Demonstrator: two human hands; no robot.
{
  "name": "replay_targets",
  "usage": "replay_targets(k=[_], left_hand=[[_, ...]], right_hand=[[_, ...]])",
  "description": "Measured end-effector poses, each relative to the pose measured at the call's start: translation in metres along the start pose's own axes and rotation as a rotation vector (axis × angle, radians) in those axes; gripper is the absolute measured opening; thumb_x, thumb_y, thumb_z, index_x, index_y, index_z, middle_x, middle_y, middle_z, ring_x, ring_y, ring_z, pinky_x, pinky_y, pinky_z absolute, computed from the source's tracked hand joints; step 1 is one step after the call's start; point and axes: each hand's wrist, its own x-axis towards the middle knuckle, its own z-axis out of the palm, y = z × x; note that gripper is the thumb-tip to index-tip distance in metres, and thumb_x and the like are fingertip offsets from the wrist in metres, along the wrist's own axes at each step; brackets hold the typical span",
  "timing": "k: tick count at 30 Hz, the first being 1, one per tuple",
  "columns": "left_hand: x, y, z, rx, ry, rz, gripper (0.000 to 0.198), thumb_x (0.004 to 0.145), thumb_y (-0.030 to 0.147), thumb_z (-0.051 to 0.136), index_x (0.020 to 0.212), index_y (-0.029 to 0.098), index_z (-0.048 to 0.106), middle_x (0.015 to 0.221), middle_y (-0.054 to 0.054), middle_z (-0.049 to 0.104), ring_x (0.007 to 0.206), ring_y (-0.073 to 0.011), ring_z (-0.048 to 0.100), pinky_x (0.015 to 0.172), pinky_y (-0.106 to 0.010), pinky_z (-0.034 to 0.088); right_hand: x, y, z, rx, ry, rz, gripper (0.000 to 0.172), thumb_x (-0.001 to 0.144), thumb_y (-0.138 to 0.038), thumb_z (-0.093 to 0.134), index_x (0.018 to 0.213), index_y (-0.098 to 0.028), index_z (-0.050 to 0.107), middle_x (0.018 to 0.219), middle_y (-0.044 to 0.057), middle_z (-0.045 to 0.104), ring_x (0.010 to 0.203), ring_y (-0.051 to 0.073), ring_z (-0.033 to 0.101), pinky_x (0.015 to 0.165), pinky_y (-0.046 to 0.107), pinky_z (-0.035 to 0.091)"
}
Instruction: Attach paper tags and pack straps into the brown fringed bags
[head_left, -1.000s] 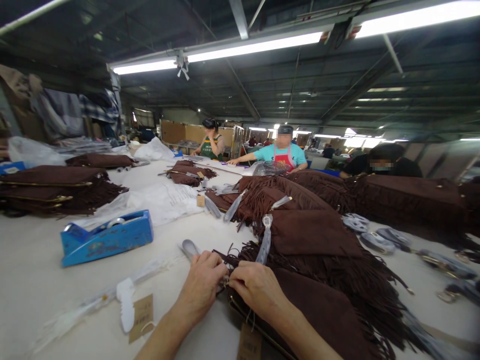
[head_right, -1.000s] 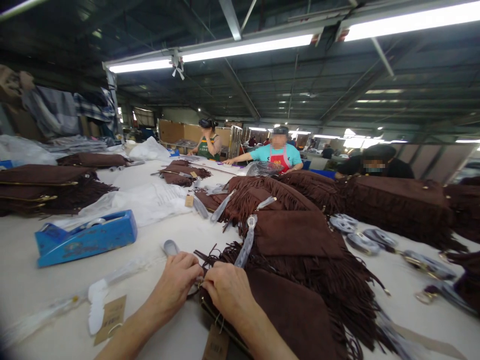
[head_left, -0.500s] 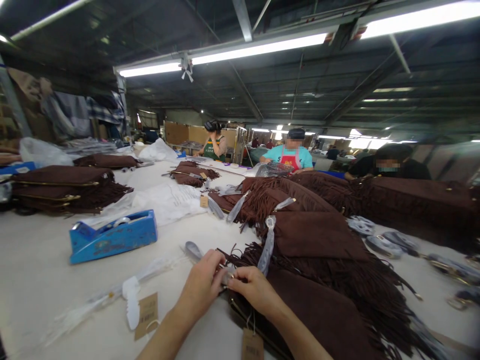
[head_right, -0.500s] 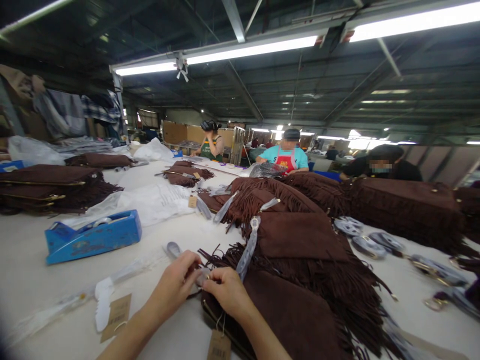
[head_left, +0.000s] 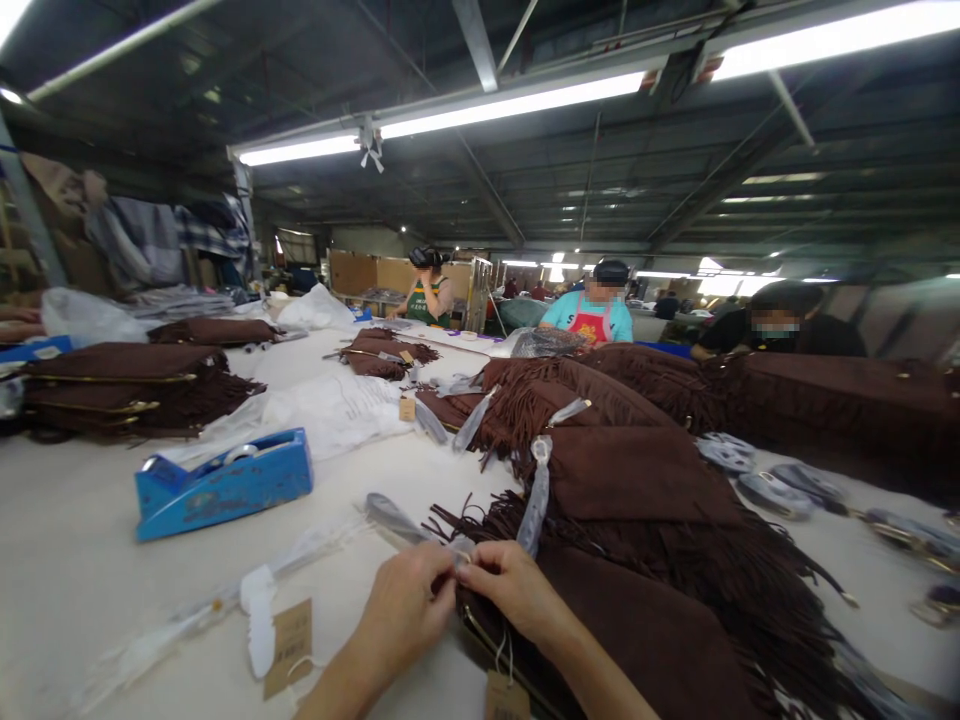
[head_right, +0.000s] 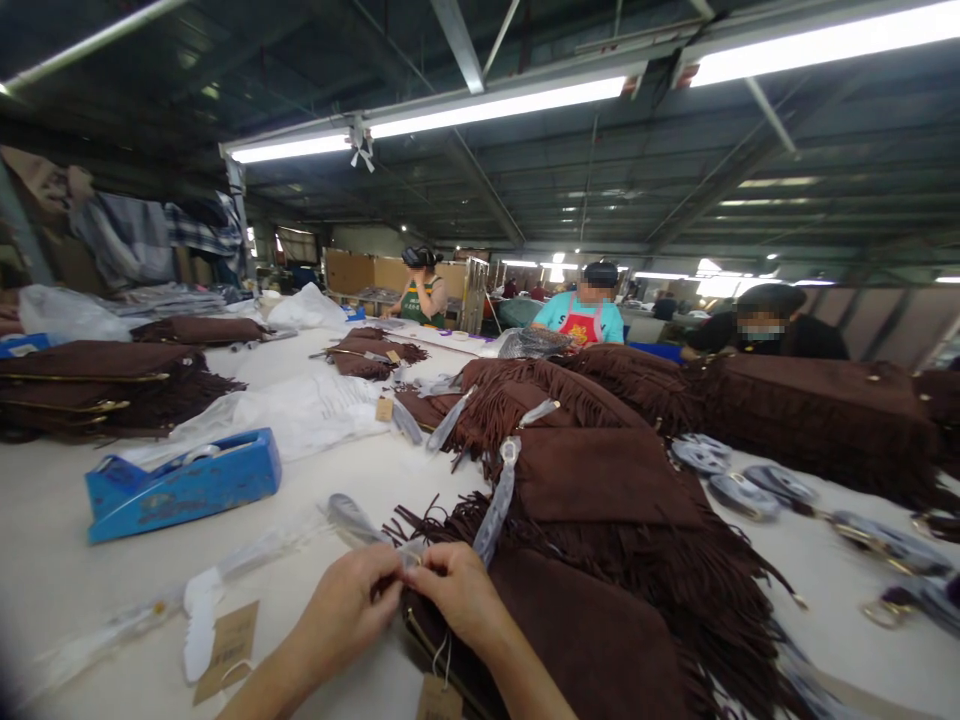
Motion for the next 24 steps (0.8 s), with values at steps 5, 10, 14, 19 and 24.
replay_targets(k=[5, 10, 14, 19, 24], left_hand=[[0.006, -0.002, -0.019, -0.535, 0.064, -0.141, 0.016, 0.073, 0.030, 0.050, 0.061, 0.020, 0.048, 0.058, 0.004, 0.043, 0.059, -0.0134, 0.041, 0.058, -0.025, 0.031], [0.004, 0.006, -0.026, -0.866, 0.061, -0.280, 0.021, 0.069, 0.038, 0.059, 0.066, 0.018, 0.053, 0.053, 0.007, 0.040, 0.051, -0.0096, 0.034, 0.052, -0.023, 0.027], [0.003, 0.012, -0.022, -0.935, 0.066, -0.278, 0.021, 0.068, 0.037, 0.063, 0.064, 0.018, 0.053, 0.054, 0.007, 0.043, 0.052, -0.0090, 0.037, 0.053, -0.022, 0.031], [0.004, 0.007, -0.018, -0.986, 0.088, -0.269, 0.023, 0.071, 0.036, 0.065, 0.066, 0.018, 0.053, 0.053, 0.007, 0.045, 0.051, -0.0082, 0.039, 0.052, -0.021, 0.032], [0.006, 0.004, -0.014, -1.007, 0.071, -0.238, 0.023, 0.071, 0.035, 0.067, 0.066, 0.017, 0.054, 0.054, 0.007, 0.045, 0.051, -0.0074, 0.039, 0.052, -0.020, 0.031]], right_hand=[[-0.007, -0.013, -0.009, 0.117, -0.035, 0.110, 0.021, 0.066, -0.034, 0.065, 0.081, -0.020, 0.058, 0.056, -0.009, 0.047, 0.044, 0.009, 0.037, 0.042, 0.020, 0.024], [-0.009, -0.021, 0.002, 0.094, 0.016, -0.054, 0.013, 0.077, -0.031, 0.056, 0.079, -0.019, 0.061, 0.055, -0.007, 0.048, 0.044, 0.009, 0.040, 0.044, 0.021, 0.029], [-0.008, -0.019, 0.015, -0.126, 0.166, -0.295, 0.014, 0.079, -0.019, 0.055, 0.070, -0.019, 0.066, 0.071, -0.001, 0.058, 0.068, 0.014, 0.054, 0.063, 0.025, 0.039], [-0.007, -0.014, 0.017, -0.140, 0.211, -0.298, 0.016, 0.082, -0.016, 0.054, 0.070, -0.019, 0.064, 0.071, -0.001, 0.059, 0.069, 0.015, 0.054, 0.065, 0.025, 0.039], [-0.007, -0.012, 0.018, -0.119, 0.191, -0.315, 0.015, 0.080, -0.015, 0.056, 0.069, -0.018, 0.065, 0.072, -0.001, 0.059, 0.071, 0.015, 0.055, 0.066, 0.025, 0.039]])
